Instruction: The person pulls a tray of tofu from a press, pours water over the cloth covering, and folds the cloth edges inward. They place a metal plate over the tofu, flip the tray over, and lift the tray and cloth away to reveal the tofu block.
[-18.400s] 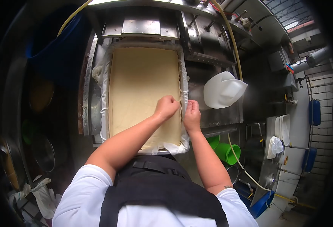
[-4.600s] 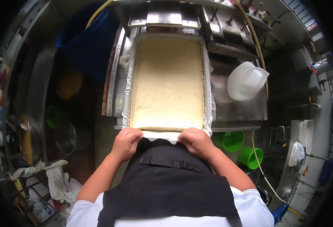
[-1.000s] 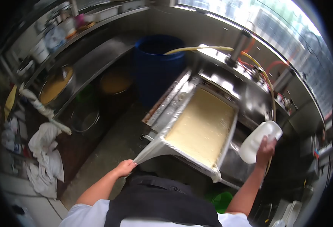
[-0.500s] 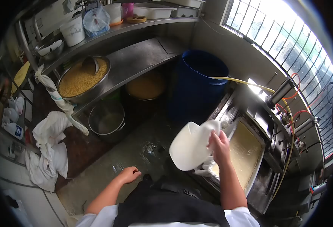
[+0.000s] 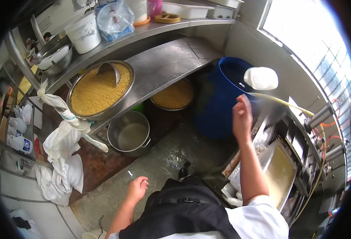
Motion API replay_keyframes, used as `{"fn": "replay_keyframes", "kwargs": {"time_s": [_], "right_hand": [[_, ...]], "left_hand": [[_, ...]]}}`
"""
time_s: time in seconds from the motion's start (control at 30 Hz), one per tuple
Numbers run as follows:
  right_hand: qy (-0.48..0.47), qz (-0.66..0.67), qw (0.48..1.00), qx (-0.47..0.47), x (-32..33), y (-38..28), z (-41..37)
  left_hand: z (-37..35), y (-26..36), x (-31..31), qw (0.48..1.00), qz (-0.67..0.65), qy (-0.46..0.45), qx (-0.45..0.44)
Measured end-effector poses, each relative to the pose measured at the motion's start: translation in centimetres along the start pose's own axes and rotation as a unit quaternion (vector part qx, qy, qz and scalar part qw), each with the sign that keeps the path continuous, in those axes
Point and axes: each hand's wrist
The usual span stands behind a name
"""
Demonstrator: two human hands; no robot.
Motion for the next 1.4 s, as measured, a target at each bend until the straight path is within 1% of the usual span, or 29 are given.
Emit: {"fn": "replay_keyframes", "kwargs": {"time_s": [0.07, 0.1, 0.13, 0.17, 0.2, 0.23, 0.27, 0.33, 0.4, 0.47, 0.53, 0.6, 0.63, 0.67, 0.73, 0.77, 0.83, 0.87, 0.93, 1.03, 1.1, 1.17, 1.2, 1.23, 1.27, 1.3, 1.33, 1.37, 1.4], "right_hand": [[-0.115, 0.025, 0.987, -0.109, -4.8, 4.6, -3.9], [-0.175, -0.004, 0.972, -0.155, -7.1, 6.2, -5.0], [-0.234, -0.042, 0.954, -0.185, -9.3, 7.3, -5.2], [-0.288, -0.059, 0.938, -0.184, -11.6, 8.8, -4.9], [-0.328, -0.067, 0.916, -0.222, -13.9, 10.1, -4.0], [-0.342, -0.089, 0.911, -0.215, -16.6, 12.9, -3.3], [-0.355, -0.112, 0.904, -0.207, -19.6, 16.0, -2.6], [-0.35, -0.122, 0.908, -0.193, -25.6, 22.2, 0.1], [-0.344, -0.135, 0.911, -0.182, -31.1, 27.7, 4.4], [-0.301, -0.169, 0.926, -0.155, -36.1, 32.9, 9.7], [-0.285, -0.215, 0.915, -0.188, -39.2, 35.3, 17.3], [-0.268, -0.282, 0.901, -0.19, -42.1, 39.3, 23.8], [-0.268, -0.285, 0.897, -0.206, -42.9, 40.9, 26.6], [-0.267, -0.288, 0.893, -0.221, -43.7, 42.9, 29.3], [-0.261, -0.313, 0.873, -0.269, -45.8, 47.5, 33.0], [-0.262, -0.312, 0.871, -0.274, -46.5, 48.5, 34.3], [-0.307, -0.349, 0.821, -0.331, -47.0, 49.1, 36.4], [-0.31, -0.35, 0.818, -0.334, -47.4, 49.0, 36.0], [-0.356, -0.44, 0.778, -0.271, -48.4, 47.4, 34.2], [-0.403, -0.449, 0.779, -0.171, -49.2, 42.8, 30.9], [-0.399, -0.399, 0.818, -0.111, -48.9, 38.4, 25.6], [-0.32, -0.297, 0.9, -0.012, -46.9, 33.5, 17.2], [-0.299, -0.237, 0.924, -0.013, -44.6, 29.7, 12.9], [-0.306, -0.179, 0.934, -0.036, -42.0, 26.1, 8.3], [-0.33, -0.117, 0.93, -0.111, -40.0, 23.0, 3.8], [-0.373, -0.016, 0.896, -0.242, -39.5, 22.2, -1.4], [-0.31, 0.115, 0.824, -0.461, -39.8, 20.5, -5.5], [-0.219, 0.274, 0.689, -0.635, -39.2, 18.7, -5.3], [-0.105, 0.417, 0.499, -0.752, -38.5, 16.6, -5.1]], "left_hand": [[2.1, 2.7, 0.6, 0.998, -0.022, 0.035, 0.044], [3.4, 3.2, 1.0, 0.998, -0.017, 0.042, 0.046], [4.9, 3.6, 1.3, 0.999, 0.0, 0.041, 0.017], [6.4, 4.1, 1.7, 0.999, 0.019, 0.039, -0.01], [8.1, 5.0, 2.2, 0.999, 0.027, 0.041, -0.009], [9.9, 6.1, 2.7, 0.989, 0.093, 0.059, -0.102], [12.0, 7.2, 3.0, 0.965, 0.158, 0.074, -0.194], [16.0, 7.8, 2.9, 0.961, 0.183, 0.081, -0.19], [19.5, 7.7, 2.5, 0.972, 0.156, 0.083, -0.154], [22.6, 8.6, 2.2, 0.984, 0.142, 0.056, -0.087], [25.9, 10.0, 2.3, 0.994, 0.104, 0.006, -0.018], [28.0, 9.7, 2.5, 0.99, 0.123, -0.04, 0.054], [28.8, 11.8, 2.1, 0.987, 0.11, -0.048, 0.104], [30.1, 12.3, 2.2, 0.986, 0.113, -0.053, 0.107], [31.4, 11.6, 2.6, 0.978, 0.12, -0.06, 0.16], [31.6, 10.3, 2.8, 0.979, 0.127, -0.063, 0.143], [32.4, 9.4, 2.9, 0.978, 0.136, -0.064, 0.145], [32.6, 9.1, 2.9, 0.977, 0.141, -0.065, 0.143], [33.0, 8.6, 2.5, 0.98, 0.118, -0.067, 0.147], [33.5, 7.9, 2.1, 0.98, 0.093, -0.084, 0.157], [34.0, 8.5, 2.1, 0.979, 0.09, -0.1, 0.153], [34.9, 10.7, 2.6, 0.985, 0.088, -0.076, 0.127], [34.7, 12.6, 3.2, 0.986, 0.088, -0.076, 0.116], [34.4, 14.7, 3.7, 0.984, 0.104, -0.061, 0.13], [33.7, 15.5, 4.2, 0.981, 0.119, -0.047, 0.144], [32.7, 14.6, 5.0, 0.982, 0.078, -0.056, 0.161], [31.4, 13.0, 5.6, 0.984, 0.075, -0.062, 0.151], [29.9, 11.0, 6.2, 0.99, 0.066, -0.053, 0.117], [28.6, 9.6, 6.7, 0.994, 0.057, -0.047, 0.08]]}}
Point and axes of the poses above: each hand's wrist, its own z-axis towards the middle knuckle, its own x-axis out of the back of the hand, y = z × x, and after that the axes turned 5 degrees about -x, right-handed
